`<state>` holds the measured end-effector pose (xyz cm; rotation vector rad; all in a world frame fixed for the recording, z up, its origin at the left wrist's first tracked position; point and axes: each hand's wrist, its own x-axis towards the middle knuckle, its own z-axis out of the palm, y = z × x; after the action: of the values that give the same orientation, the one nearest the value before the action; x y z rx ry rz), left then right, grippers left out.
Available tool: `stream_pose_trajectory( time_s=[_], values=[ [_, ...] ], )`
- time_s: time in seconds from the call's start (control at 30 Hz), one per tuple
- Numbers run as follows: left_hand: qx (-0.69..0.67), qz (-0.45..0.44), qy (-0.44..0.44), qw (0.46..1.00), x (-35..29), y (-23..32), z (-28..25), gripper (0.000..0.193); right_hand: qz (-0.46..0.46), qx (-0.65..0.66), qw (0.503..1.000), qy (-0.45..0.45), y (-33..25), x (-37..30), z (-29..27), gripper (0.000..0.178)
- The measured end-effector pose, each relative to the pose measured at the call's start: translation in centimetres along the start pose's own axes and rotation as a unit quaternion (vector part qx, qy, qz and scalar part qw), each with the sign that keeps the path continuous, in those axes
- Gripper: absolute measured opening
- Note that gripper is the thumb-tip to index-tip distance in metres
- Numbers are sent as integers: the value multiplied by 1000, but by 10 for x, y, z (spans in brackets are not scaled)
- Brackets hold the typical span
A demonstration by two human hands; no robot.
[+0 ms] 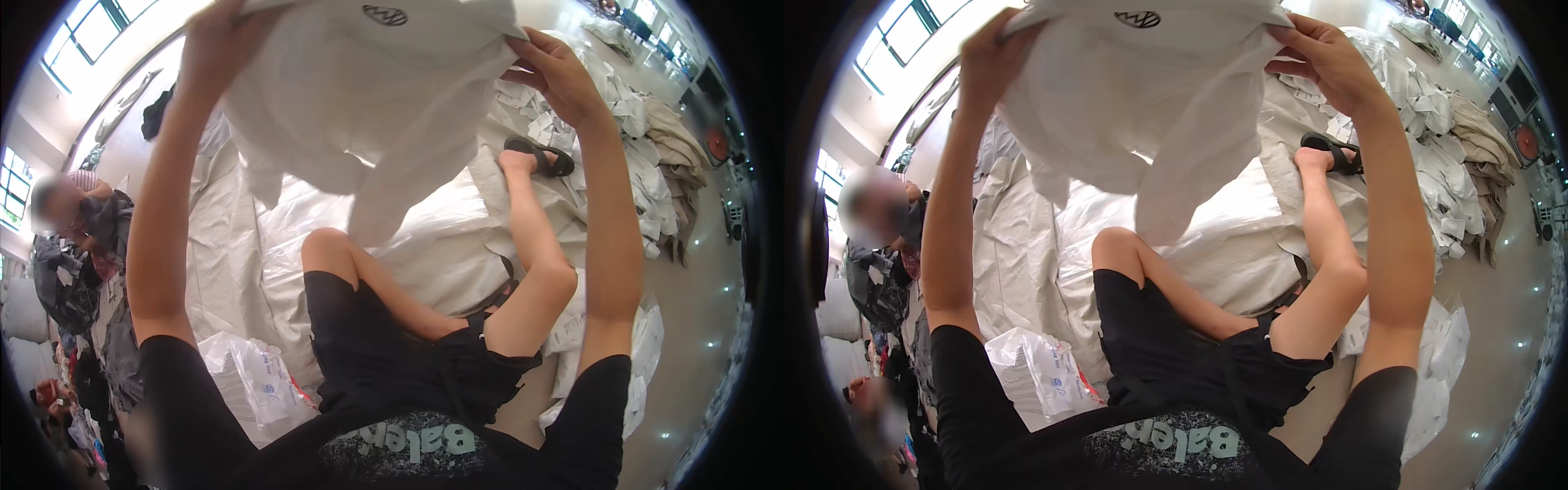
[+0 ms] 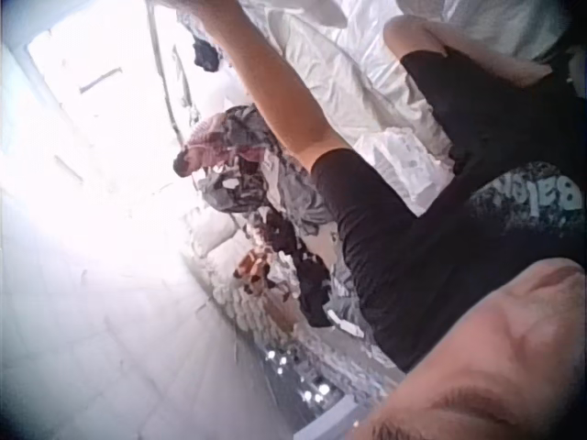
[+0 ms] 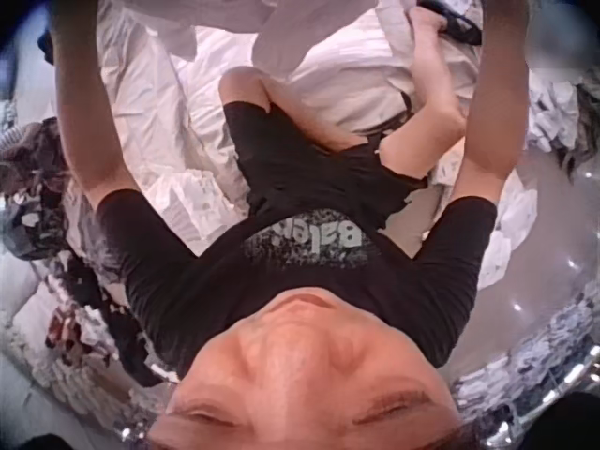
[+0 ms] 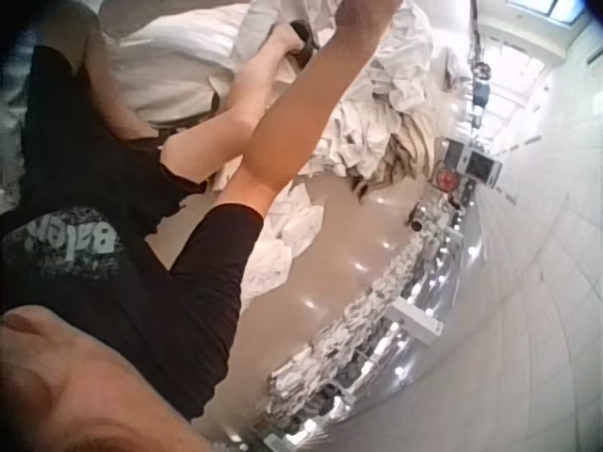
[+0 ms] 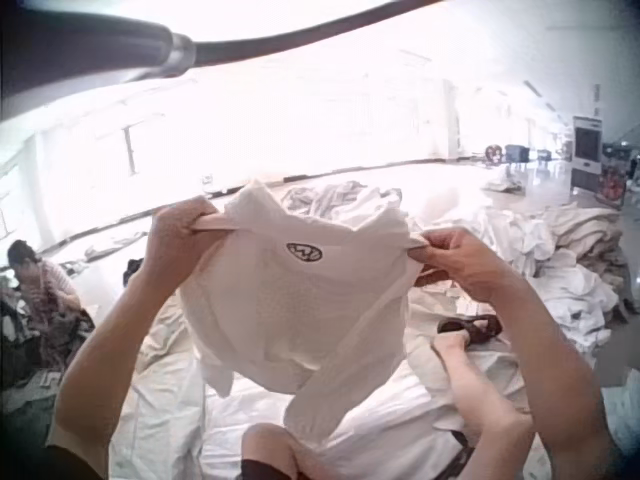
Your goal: The person folds white shirts and places them into clear plastic bags. They repeat this process for multiple shirts, stacking the packaged items to the side.
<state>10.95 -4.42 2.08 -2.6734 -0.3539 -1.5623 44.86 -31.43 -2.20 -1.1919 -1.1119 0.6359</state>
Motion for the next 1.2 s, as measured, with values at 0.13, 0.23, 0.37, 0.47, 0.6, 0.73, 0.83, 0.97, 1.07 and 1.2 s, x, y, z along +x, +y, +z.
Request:
stream_pose_trajectory(
  time_s=[0.13,0.23,0.37,0.47,0.6,0.73,0.83,0.97,1.07,1.2],
  values=[
    [76,66,-119,988,-30,-48,0,16,-16,-433,889,-148,-4,48,-43,56],
    [32,35,-172,984,-24,-42,-36,19,14,-307,944,-120,-20,24,-25,41],
    [-38,16,-249,968,-24,-2,-77,23,41,-152,983,-89,-33,1,-38,49],
    [-64,-46,-256,964,-11,1,-86,32,62,-9,989,-133,-39,2,-45,36],
    [31,-99,-302,948,40,-42,-15,29,57,-51,986,-148,-12,80,-77,36],
    [77,81,-40,993,19,-184,123,38,48,-236,969,53,107,176,-103,34],
    [76,-112,-179,974,-88,-187,193,44,44,-393,905,156,221,130,-58,88],
    [-36,-259,-499,826,-277,-124,183,59,265,-427,864,-27,319,-19,16,137],
    [-70,-373,-578,722,-365,-84,154,61,356,-500,782,-106,335,-89,64,131],
    [-41,-503,-386,772,-424,-68,147,70,314,-459,824,-110,374,-124,54,93]
  ],
)
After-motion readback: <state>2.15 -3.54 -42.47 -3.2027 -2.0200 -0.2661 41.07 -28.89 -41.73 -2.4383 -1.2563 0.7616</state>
